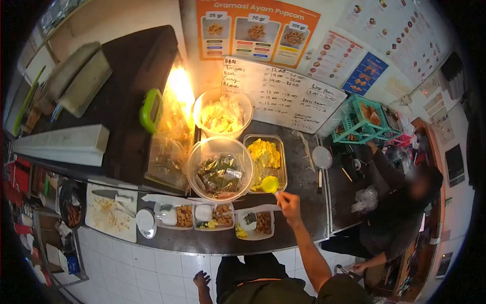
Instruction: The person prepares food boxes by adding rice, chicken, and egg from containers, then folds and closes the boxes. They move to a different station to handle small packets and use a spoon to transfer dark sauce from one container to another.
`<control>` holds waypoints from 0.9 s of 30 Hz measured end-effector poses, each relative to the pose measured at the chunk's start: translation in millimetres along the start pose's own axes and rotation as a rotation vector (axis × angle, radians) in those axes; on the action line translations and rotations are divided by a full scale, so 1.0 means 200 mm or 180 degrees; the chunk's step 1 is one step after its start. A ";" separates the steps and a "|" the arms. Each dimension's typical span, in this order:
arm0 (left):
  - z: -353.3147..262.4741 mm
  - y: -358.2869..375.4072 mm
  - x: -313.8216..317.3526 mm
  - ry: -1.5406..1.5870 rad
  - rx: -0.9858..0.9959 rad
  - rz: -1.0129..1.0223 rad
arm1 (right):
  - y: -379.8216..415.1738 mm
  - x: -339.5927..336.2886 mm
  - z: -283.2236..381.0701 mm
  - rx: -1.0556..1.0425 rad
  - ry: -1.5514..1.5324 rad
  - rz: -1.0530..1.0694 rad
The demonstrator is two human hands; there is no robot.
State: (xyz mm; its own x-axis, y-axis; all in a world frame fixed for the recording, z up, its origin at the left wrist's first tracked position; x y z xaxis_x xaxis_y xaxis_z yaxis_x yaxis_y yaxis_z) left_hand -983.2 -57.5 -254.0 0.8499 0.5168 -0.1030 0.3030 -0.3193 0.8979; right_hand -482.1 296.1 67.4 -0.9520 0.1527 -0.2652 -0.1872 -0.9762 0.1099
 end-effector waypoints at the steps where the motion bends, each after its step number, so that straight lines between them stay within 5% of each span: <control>1: -0.01 0.03 0.01 0.0007 -0.0036 -0.0022 | -0.11 -0.05 0.01 -0.0128 0.0617 -0.0087; 3: -0.02 0.06 0.02 -0.0013 0.0047 0.0046 | -0.37 -0.04 -0.16 -0.0911 0.1736 -0.0252; 8: -0.11 0.19 -0.05 0.0026 0.0261 -0.0213 | -0.81 0.20 -0.23 -0.1412 0.3429 -0.0336; 11: 0.03 0.15 -0.20 0.0333 0.0364 -0.0355 | -0.95 0.42 -0.51 -0.1207 0.4125 0.0674; 15: 0.21 0.29 -0.21 0.0707 0.0420 -0.0212 | -0.95 0.57 -0.65 -0.1864 0.3679 0.1069; 19: 0.35 0.39 -0.10 0.0635 0.0251 -0.0601 | -1.04 0.43 -0.69 -0.0886 0.2863 0.1049; 22: 0.26 0.44 0.03 0.0016 0.0862 -0.0124 | -1.06 0.24 -0.74 -0.0256 0.2353 0.0968; 25: 0.22 0.45 0.06 0.0238 0.0156 -0.0335 | -0.94 0.10 -0.75 0.0552 0.0400 0.0680; 27: 0.13 0.46 0.07 0.0130 0.0245 -0.0409 | -0.88 0.09 -0.83 0.1010 -0.0193 0.0739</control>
Point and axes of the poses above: each hand's wrist, its own y-axis away from the middle knuckle, its own x-axis out of the palm, z = x × y, the point moved 9 cm from there along -y, towards the middle knuckle, and after that the axes turned 7 degrees about z, right-handed, at the moved point
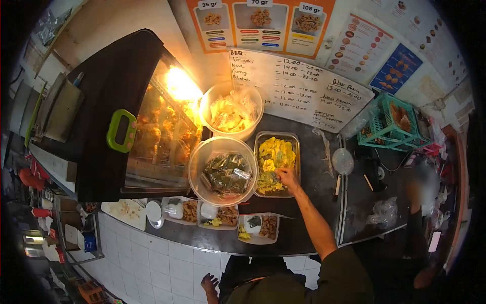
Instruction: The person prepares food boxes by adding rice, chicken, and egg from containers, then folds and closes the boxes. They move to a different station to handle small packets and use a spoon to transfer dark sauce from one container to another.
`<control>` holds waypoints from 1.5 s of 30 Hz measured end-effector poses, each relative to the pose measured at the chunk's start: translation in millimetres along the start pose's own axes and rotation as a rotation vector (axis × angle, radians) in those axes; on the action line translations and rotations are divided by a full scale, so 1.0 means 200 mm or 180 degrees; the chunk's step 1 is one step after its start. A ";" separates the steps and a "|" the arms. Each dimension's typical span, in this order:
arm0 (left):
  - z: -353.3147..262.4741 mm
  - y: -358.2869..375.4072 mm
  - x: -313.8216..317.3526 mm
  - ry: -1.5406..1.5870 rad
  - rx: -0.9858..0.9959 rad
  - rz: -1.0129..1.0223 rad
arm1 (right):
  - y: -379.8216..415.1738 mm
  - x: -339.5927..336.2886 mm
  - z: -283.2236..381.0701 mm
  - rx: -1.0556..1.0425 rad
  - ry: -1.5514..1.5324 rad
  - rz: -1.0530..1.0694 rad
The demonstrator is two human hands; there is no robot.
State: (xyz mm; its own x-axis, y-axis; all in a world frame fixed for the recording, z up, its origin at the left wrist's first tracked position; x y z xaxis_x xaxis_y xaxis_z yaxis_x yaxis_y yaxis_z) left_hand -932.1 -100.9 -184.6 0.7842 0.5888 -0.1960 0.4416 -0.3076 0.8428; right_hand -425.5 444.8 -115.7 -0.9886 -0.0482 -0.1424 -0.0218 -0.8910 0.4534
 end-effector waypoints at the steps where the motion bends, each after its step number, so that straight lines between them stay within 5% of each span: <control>1: -0.04 0.00 0.00 -0.0036 0.0056 0.0000 | 0.06 -0.01 0.02 0.0055 -0.0215 0.0038; 3: -0.12 0.02 0.00 -0.0097 0.0151 0.0025 | 0.12 0.01 0.04 -0.0182 -0.0684 0.0373; 13: -0.12 -0.07 -0.02 -0.0190 0.0130 0.0225 | 0.34 -0.21 0.04 -0.0282 -0.1021 -0.0044; 16: -0.11 -0.15 -0.06 -0.0074 0.0110 0.0213 | 0.53 -0.30 0.29 -0.0532 -0.1074 -0.0343; 19: -0.08 -0.23 -0.16 0.0181 0.0201 0.0400 | 0.80 -0.23 0.61 -0.0873 -0.1106 0.0151; 21: -0.14 -0.26 -0.20 0.0142 0.0077 0.0326 | 0.96 -0.06 0.75 -0.1170 -0.0996 0.0707; 24: -0.24 -0.37 -0.27 0.0071 0.0025 0.0359 | 1.15 0.45 0.82 -0.0546 -0.0702 0.0977; 28: -0.38 -0.53 -0.46 -0.0045 -0.0018 0.0419 | 1.13 1.27 0.48 0.0392 -0.1055 0.1664; 32: -0.52 -0.70 -0.72 0.0067 0.0107 0.0377 | 0.93 1.84 0.26 -0.0045 -0.0355 0.1260; 38: -0.64 -0.93 -1.02 -0.0107 0.0181 0.0478 | 0.86 2.14 0.17 -0.1840 0.1862 0.0280; 45: -0.74 -1.10 -1.00 -0.0491 0.0231 0.0812 | 0.95 2.25 0.20 -0.1989 0.1896 0.0006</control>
Point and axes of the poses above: each hand's wrist, its own y-axis away from the middle knuckle, its own x-axis out of the palm, z = x × y, the point moved 9 cm from there along -y, towards the middle knuckle, and after that the axes turned 7 degrees about z, right-handed, at the moved point
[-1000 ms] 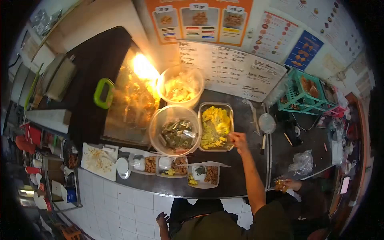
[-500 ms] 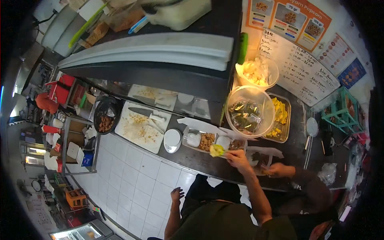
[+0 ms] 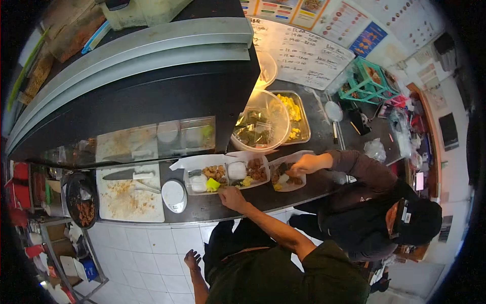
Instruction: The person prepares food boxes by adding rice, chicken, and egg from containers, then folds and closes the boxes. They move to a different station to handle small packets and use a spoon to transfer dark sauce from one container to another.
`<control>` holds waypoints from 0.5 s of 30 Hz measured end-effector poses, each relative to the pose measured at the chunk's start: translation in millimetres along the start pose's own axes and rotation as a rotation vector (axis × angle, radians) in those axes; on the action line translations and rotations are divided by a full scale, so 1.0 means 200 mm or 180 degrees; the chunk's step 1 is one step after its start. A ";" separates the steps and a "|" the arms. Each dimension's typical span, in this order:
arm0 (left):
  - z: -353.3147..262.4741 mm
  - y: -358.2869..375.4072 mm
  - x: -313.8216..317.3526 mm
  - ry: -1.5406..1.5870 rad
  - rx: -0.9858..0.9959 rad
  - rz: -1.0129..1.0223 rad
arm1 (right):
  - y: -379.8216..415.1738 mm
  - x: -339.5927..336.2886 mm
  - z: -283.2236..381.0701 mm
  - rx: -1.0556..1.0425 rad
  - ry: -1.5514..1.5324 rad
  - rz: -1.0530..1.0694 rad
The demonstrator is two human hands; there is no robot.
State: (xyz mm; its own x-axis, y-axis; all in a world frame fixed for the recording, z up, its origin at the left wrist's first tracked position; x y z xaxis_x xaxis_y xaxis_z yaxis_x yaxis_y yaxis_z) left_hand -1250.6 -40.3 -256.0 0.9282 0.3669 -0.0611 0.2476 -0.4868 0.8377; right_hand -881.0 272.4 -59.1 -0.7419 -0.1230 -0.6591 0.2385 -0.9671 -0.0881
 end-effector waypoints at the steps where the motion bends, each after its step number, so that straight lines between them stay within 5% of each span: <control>1: -0.02 -0.02 0.01 0.0007 0.0023 0.0023 | 0.01 -0.02 -0.02 0.0101 -0.0038 -0.0051; 12: -0.11 -0.06 0.09 0.0059 -0.0065 0.0058 | 0.04 -0.04 -0.24 0.0996 -0.0430 -0.0045; 15: -0.09 -0.02 0.06 0.0089 -0.0171 -0.0060 | 0.05 -0.06 -0.20 0.0627 -0.0351 -0.0230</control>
Point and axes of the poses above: each hand's wrist, its own y-axis away from the middle knuckle, its own x-axis out of the palm, z = x × y, the point moved 9 cm from there along -y, towards the middle knuckle, and after that the axes turned 7 degrees about z, right-handed, at the moved point
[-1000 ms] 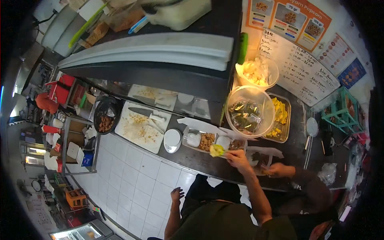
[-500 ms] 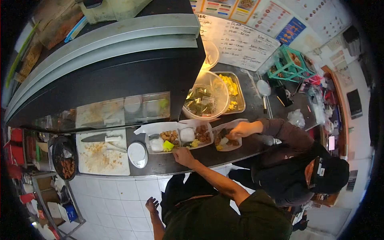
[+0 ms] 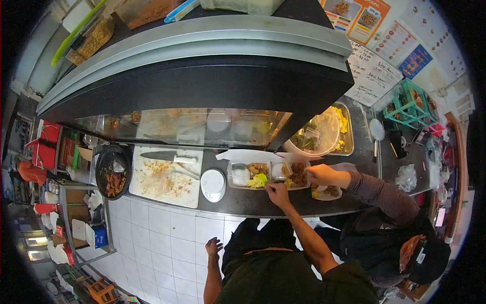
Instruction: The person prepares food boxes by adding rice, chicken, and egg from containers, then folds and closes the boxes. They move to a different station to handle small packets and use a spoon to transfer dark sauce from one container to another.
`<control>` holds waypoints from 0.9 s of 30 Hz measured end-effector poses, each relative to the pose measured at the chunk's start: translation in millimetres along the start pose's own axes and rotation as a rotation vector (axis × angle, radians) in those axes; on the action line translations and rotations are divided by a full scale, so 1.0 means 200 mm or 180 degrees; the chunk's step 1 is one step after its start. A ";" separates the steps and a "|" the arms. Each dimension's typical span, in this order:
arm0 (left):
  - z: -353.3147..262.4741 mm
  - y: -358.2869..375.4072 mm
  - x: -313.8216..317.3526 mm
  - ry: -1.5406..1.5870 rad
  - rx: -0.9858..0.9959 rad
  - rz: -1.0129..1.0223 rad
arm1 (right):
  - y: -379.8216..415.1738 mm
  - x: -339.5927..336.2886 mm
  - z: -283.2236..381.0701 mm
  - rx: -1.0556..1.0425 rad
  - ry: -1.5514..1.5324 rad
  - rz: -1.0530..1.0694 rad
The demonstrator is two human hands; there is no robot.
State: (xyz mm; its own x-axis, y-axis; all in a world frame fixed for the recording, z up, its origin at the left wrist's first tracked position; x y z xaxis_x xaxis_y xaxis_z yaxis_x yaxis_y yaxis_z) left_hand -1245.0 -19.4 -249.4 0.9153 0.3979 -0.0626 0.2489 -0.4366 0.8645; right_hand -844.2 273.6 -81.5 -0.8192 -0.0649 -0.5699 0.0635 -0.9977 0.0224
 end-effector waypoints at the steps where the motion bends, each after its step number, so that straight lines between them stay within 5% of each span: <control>1: 0.02 0.01 -0.01 0.0007 -0.0008 0.0018 | 0.01 -0.01 -0.01 0.0054 0.0057 -0.0024; 9: 0.15 0.03 -0.05 0.0075 -0.0104 0.0073 | 0.05 -0.04 -0.07 0.0727 -0.0756 -0.0017; 15: 0.08 0.07 0.05 -0.0024 -0.0035 0.0177 | 0.04 -0.05 0.30 -0.0821 0.0542 0.0029; 27: 0.21 0.09 0.00 0.0122 0.0187 0.0176 | 0.05 0.00 -0.09 0.0365 -0.0361 -0.0071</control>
State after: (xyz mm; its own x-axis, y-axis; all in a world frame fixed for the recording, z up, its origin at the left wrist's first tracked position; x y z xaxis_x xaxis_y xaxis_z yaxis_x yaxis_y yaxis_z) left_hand -1227.3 -60.3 -254.0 0.9156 0.4020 0.0047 0.2175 -0.5049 0.8353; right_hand -832.5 264.8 -96.5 -0.8792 -0.0379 -0.4749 -0.0156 -0.9940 0.1082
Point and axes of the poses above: each hand's wrist, its own y-axis away from the middle knuckle, its own x-axis out of the palm, z = x × y, the point moved 9 cm from there along -y, towards the middle knuckle, and after that the axes turned 7 degrees about z, right-handed, at the moved point
